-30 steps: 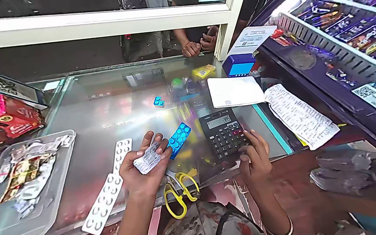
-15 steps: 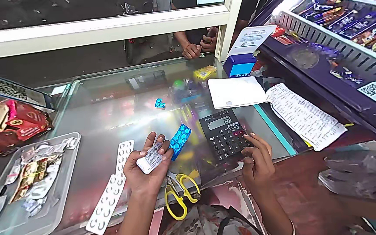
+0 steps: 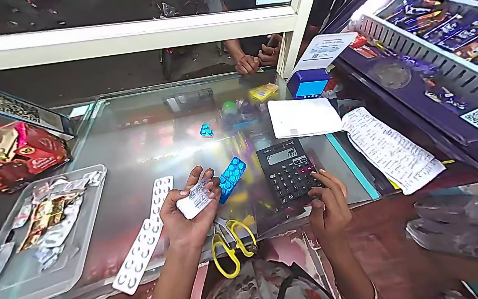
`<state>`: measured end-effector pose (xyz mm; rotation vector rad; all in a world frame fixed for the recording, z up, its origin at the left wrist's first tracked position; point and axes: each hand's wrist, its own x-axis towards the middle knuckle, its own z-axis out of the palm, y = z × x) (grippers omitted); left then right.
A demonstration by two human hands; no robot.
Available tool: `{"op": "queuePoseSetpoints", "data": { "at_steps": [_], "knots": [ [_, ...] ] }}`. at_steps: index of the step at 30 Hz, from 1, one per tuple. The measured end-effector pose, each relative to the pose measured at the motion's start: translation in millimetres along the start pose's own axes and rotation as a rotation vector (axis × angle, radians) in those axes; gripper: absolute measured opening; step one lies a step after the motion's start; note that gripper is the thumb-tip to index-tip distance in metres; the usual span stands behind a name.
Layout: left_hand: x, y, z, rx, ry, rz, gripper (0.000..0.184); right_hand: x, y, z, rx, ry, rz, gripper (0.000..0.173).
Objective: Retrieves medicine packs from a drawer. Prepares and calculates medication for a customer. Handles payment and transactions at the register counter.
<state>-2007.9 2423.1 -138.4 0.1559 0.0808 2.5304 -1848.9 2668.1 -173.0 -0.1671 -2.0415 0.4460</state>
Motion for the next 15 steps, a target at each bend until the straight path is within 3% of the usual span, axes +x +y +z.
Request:
{"op": "queuePoseSetpoints", "data": {
  "at_steps": [3, 7, 10, 12, 15],
  "knots": [
    [-1.2, -0.3, 3.4, -0.005, 0.017, -0.012, 0.042, 2.6, -2.4, -1.6, -0.025, -0.048, 0.047, 0.052],
    [-3.2, -0.7, 6.6, -0.038, -0.004, -0.070, 0.043, 9.8, -5.1, -0.4, -0.194, -0.121, 0.166, 0.064],
    [-6.0, -2.4, 13.3, 0.053, -0.006, -0.086, 0.043, 17.4, -4.7, -5.7, -0.277, -0.265, 0.247, 0.065],
    [-7.2, -1.4, 14.4, 0.117, -0.043, -0.106, 0.043, 21.6, -2.3, -11.1, -0.266, -0.323, 0.246, 0.058],
    [-6.0, -0.5, 14.7, 0.166, -0.113, -0.140, 0.045, 24.6, 1.7, -13.3, -0.261, -0.359, 0.209, 0.063]
  ]
}}
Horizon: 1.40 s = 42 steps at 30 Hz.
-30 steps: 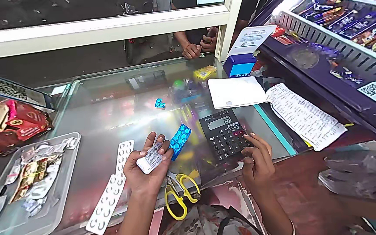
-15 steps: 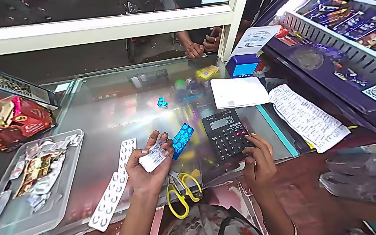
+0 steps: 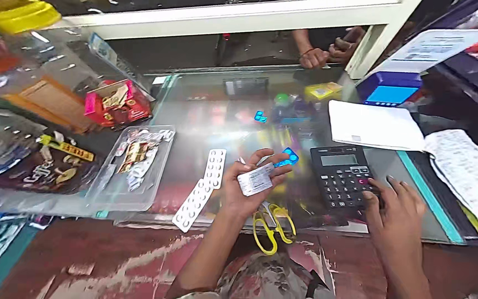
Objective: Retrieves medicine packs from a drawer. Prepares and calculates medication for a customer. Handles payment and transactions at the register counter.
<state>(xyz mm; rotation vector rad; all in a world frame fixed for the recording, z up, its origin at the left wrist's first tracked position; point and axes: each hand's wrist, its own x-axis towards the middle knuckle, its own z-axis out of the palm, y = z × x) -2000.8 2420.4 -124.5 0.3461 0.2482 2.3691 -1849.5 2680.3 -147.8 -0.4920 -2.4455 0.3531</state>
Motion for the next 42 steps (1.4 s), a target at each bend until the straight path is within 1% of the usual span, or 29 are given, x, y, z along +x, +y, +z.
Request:
{"op": "queuePoseSetpoints", "data": {
  "at_steps": [9, 13, 16, 17, 19, 24, 26, 29, 34, 37, 39, 42],
  "knots": [
    [0.5, -0.5, 1.6, -0.021, -0.011, -0.033, 0.043, -0.5, 1.9, 4.4, -0.016, 0.017, -0.012, 0.060],
    [-0.8, 0.9, 1.3, -0.041, 0.006, -0.035, 0.043, -0.5, 0.0, 6.0, -0.008, 0.025, 0.003, 0.063],
    [-2.2, 0.9, 1.5, -0.035, 0.033, -0.019, 0.043, -3.0, -3.6, 2.5, 0.020, 0.073, -0.087, 0.065],
    [-1.9, -0.2, 1.7, -0.031, 0.055, -0.009, 0.043, -4.1, -3.9, 1.1, 0.032, 0.067, -0.132, 0.065],
    [-1.3, -1.8, 1.1, -0.044, 0.082, 0.008, 0.044, -4.9, -4.1, 2.8, 0.028, 0.040, -0.198, 0.069],
    [-2.2, -0.1, -2.1, -0.092, 0.071, 0.018, 0.045, -2.7, -6.7, 8.6, 0.004, -0.006, -0.197, 0.078],
    [-2.0, 0.9, -3.2, -0.106, 0.052, 0.017, 0.045, -2.4, -8.5, 9.1, -0.014, -0.025, -0.195, 0.078],
    [-3.1, 0.2, -4.1, -0.109, 0.069, 0.011, 0.046, -4.4, -7.4, 4.9, 0.009, -0.053, -0.194, 0.074],
    [-2.9, 1.3, -4.4, -0.107, 0.053, 0.003, 0.045, -17.7, 3.0, 5.0, 0.153, 0.119, -0.286, 0.065],
    [-2.9, 1.3, -4.5, -0.106, 0.062, 0.003, 0.045, -24.2, 8.5, 6.7, 0.170, 0.095, -0.328, 0.060],
    [-2.6, 0.6, -3.4, -0.100, 0.070, -0.002, 0.045, -22.1, 7.9, 5.9, 0.171, 0.080, -0.319, 0.060],
    [-2.0, 0.4, -3.7, -0.104, 0.072, -0.007, 0.045, -14.2, 2.0, 5.1, 0.137, 0.036, -0.270, 0.069]
  ]
}}
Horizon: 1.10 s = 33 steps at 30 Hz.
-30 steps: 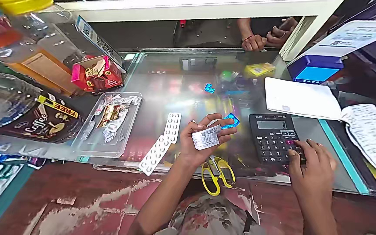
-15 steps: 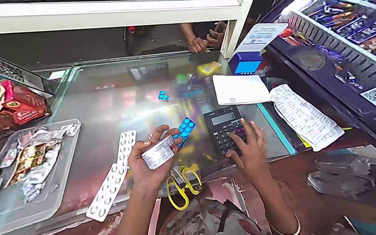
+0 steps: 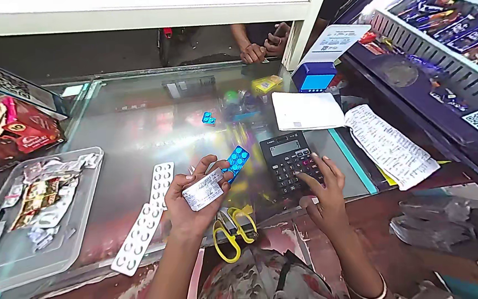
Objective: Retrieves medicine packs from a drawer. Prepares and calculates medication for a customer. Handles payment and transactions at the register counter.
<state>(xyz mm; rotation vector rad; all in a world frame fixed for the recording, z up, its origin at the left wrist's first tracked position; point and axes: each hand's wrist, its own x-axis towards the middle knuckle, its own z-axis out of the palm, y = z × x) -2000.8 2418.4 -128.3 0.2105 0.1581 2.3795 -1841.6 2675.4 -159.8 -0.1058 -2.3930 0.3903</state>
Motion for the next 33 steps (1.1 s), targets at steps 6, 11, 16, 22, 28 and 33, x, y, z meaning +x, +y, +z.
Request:
{"op": "queuePoseSetpoints", "data": {
  "at_steps": [6, 11, 16, 22, 28, 33],
  "knots": [
    [0.4, 0.2, -0.4, -0.023, 0.003, 0.002, 0.044, 6.0, -3.1, 1.0, -0.008, -0.065, -0.024, 0.069],
    [0.2, -0.1, -0.7, 0.000, 0.013, 0.014, 0.044, 8.2, -5.2, -2.0, 0.000, -0.096, -0.040, 0.068],
    [-0.5, 0.3, -1.5, 0.010, 0.008, 0.013, 0.043, 11.7, 16.5, -11.8, -0.085, 0.051, 0.073, 0.074],
    [-0.3, 1.5, -2.8, -0.009, -0.010, 0.000, 0.044, 8.7, 20.7, -7.1, -0.122, 0.052, 0.088, 0.075],
    [-0.3, 1.0, -2.9, -0.002, -0.004, 0.011, 0.044, 11.2, 11.4, -6.7, -0.104, 0.032, 0.085, 0.074],
    [1.7, 0.0, -2.0, 0.013, 0.057, 0.051, 0.040, 7.1, 0.6, 2.7, -0.078, 0.011, 0.013, 0.075]
  ]
}}
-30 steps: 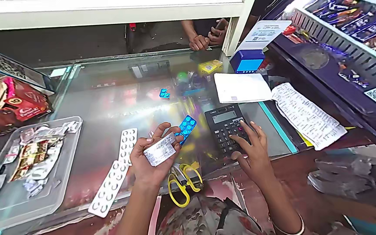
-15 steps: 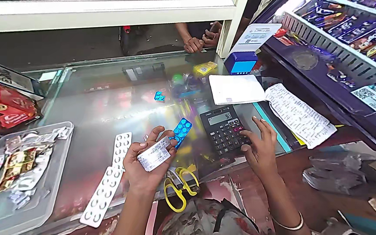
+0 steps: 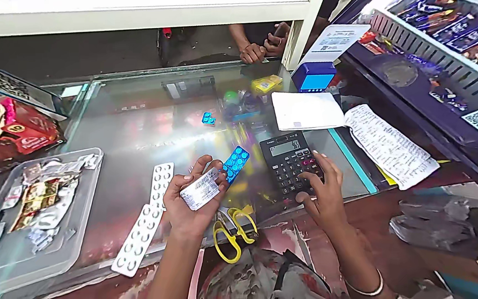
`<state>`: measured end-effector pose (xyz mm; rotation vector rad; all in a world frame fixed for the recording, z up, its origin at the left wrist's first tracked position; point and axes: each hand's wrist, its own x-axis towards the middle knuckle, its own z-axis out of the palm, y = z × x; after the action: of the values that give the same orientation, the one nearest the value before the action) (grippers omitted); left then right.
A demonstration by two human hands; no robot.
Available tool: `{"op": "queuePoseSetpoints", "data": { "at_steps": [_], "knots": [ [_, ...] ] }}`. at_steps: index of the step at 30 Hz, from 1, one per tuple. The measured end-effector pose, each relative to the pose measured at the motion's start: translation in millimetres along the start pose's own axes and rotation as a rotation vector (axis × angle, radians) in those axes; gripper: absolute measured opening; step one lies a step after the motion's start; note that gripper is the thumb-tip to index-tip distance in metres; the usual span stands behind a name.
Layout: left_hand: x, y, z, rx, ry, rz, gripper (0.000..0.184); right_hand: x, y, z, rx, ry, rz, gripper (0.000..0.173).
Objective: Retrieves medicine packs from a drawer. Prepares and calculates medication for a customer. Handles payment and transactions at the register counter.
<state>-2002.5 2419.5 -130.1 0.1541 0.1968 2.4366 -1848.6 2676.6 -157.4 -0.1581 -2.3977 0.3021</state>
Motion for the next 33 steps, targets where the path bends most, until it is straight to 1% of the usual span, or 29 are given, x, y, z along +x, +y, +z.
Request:
{"op": "queuePoseSetpoints", "data": {
  "at_steps": [3, 8, 12, 15, 19, 21, 27, 29, 30, 32, 33],
  "knots": [
    [0.7, 0.0, -1.1, -0.009, 0.006, 0.016, 0.040, -0.6, 0.6, 2.1, 0.007, 0.000, -0.013, 0.075],
    [1.4, 0.0, -1.6, -0.003, 0.005, 0.027, 0.039, -4.6, 2.4, 2.9, 0.046, -0.015, -0.100, 0.069],
    [1.1, -0.6, -1.4, -0.007, 0.005, 0.028, 0.038, -4.8, 3.0, 2.9, 0.061, -0.003, -0.091, 0.068],
    [0.9, -0.8, -1.7, 0.004, 0.003, 0.038, 0.038, -6.6, 3.7, 2.9, 0.078, -0.009, -0.133, 0.066],
    [1.3, -1.1, -2.1, 0.006, -0.001, 0.035, 0.039, -6.3, 3.3, 0.6, 0.048, -0.098, -0.234, 0.065],
    [1.1, -1.3, -2.0, 0.007, -0.006, 0.030, 0.039, -5.7, 4.1, -0.3, 0.070, -0.119, -0.236, 0.065],
    [0.6, -0.3, -3.6, 0.014, -0.041, 0.020, 0.040, -10.6, 9.6, -0.4, 0.163, -0.081, -0.288, 0.058],
    [1.2, 0.1, -5.1, 0.012, -0.050, 0.017, 0.041, -14.3, 10.8, -0.8, 0.192, -0.008, -0.266, 0.057],
    [1.8, 0.9, -5.9, 0.007, -0.059, 0.016, 0.040, -15.8, 10.9, -1.2, 0.206, 0.068, -0.231, 0.054],
    [1.7, 1.6, -7.0, 0.010, -0.066, 0.018, 0.041, -17.8, 12.4, -2.1, 0.220, 0.208, -0.120, 0.050],
    [1.6, 1.4, -6.8, 0.015, -0.061, 0.021, 0.041, -17.8, 13.1, -1.9, 0.219, 0.258, -0.072, 0.050]
  ]
}}
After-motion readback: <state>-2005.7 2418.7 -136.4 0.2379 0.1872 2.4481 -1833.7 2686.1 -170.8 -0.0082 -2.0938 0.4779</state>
